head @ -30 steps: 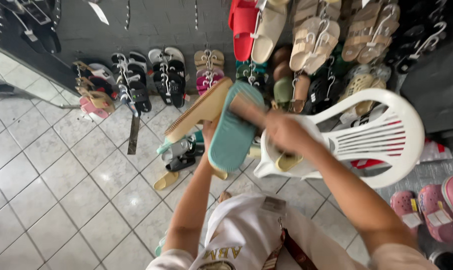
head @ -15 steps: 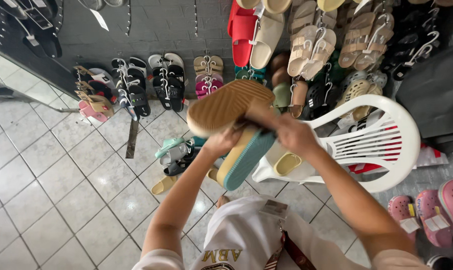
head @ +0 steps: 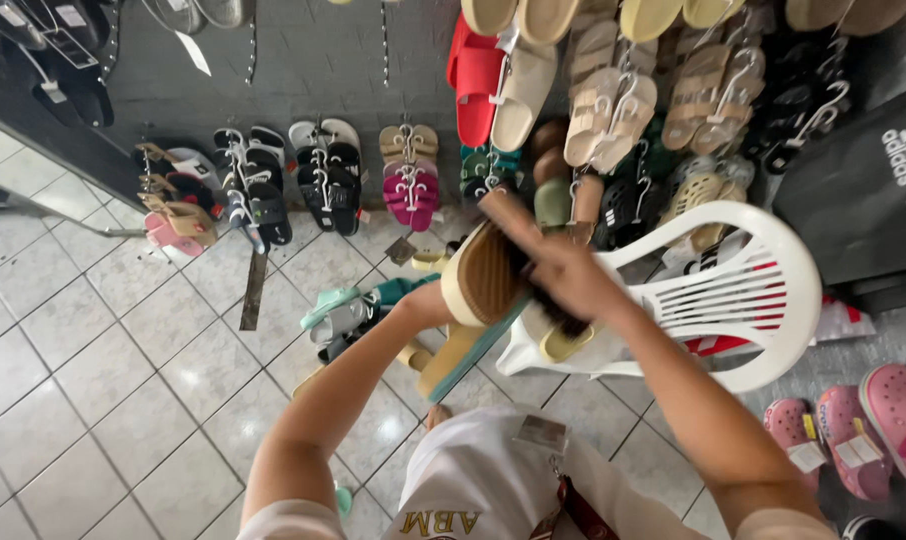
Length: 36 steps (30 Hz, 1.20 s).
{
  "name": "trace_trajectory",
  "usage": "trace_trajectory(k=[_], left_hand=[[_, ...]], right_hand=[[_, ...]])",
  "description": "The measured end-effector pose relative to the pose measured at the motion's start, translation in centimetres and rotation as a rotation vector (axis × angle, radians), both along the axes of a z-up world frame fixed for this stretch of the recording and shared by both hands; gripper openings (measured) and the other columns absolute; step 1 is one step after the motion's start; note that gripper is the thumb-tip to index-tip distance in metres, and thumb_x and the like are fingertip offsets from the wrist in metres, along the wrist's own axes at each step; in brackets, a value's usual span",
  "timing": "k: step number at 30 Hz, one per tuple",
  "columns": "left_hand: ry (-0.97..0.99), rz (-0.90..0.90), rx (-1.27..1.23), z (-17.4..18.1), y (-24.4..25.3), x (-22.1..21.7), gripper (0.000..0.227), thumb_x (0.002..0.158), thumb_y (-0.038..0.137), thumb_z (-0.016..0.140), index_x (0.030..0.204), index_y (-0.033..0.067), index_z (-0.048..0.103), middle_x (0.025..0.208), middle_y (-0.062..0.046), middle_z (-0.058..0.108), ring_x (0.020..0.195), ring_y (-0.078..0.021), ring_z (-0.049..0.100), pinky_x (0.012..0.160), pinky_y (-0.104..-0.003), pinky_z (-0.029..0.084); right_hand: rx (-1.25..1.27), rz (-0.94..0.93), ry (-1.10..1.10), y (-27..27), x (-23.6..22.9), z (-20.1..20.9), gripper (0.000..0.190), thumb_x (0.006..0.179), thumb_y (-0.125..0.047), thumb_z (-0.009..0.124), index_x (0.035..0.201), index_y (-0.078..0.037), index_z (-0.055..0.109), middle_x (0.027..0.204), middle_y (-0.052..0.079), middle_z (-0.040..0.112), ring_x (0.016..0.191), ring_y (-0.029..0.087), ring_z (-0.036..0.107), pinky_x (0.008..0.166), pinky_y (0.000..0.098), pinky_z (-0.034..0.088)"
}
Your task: The person cleans several pairs of sandals with a brush, picking them up from a chair or the floor and brushing the straps, footbeds, and soles before setting them aside.
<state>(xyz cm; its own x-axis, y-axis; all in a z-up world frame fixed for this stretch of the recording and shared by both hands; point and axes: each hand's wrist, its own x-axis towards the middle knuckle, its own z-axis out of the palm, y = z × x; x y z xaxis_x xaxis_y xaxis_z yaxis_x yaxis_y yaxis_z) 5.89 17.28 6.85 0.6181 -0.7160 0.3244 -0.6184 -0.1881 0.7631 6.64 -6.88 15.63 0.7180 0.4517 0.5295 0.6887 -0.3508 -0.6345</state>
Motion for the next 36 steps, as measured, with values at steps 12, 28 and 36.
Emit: trace_trajectory(k=[12,28,36], left_hand=[[0.665,-0.127,-0.338,-1.3,0.7,-3.2,0.054,0.105,0.029,0.050,0.156,0.0120,0.042,0.164,-0.007,0.040,0.153,-0.0182,0.030,0.129,-0.034,0.011],[-0.830,0.172,0.114,-6.2,0.8,0.1,0.023,0.098,0.012,0.056,0.116,0.0171,0.070,0.101,0.009,0.057,0.101,-0.0091,0.051,0.086,-0.030,0.045],[-1.175,0.426,0.355,-8.2,1.8,0.1,0.030,0.094,0.009,0.057,0.118,0.0194,0.072,0.089,0.014,0.061,0.088,-0.0089,0.055,0.069,-0.029,0.056]], right_hand=[[0.046,-0.092,0.210,0.2,-1.3,-5.2,0.014,0.088,-0.014,0.078,0.086,-0.006,0.066,0.077,0.004,0.059,0.076,0.021,0.059,0.073,0.0366,0.047],[0.034,0.040,0.495,-0.1,-2.7,-7.5,0.055,0.090,-0.008,0.070,0.144,-0.016,0.062,0.137,0.014,0.067,0.105,0.034,0.071,0.082,0.0460,0.056],[-0.300,-0.483,0.808,-3.3,-0.9,-12.2,0.058,0.090,-0.027,0.069,0.147,-0.029,0.058,0.140,0.025,0.061,0.133,0.045,0.053,0.112,0.0537,0.042]])
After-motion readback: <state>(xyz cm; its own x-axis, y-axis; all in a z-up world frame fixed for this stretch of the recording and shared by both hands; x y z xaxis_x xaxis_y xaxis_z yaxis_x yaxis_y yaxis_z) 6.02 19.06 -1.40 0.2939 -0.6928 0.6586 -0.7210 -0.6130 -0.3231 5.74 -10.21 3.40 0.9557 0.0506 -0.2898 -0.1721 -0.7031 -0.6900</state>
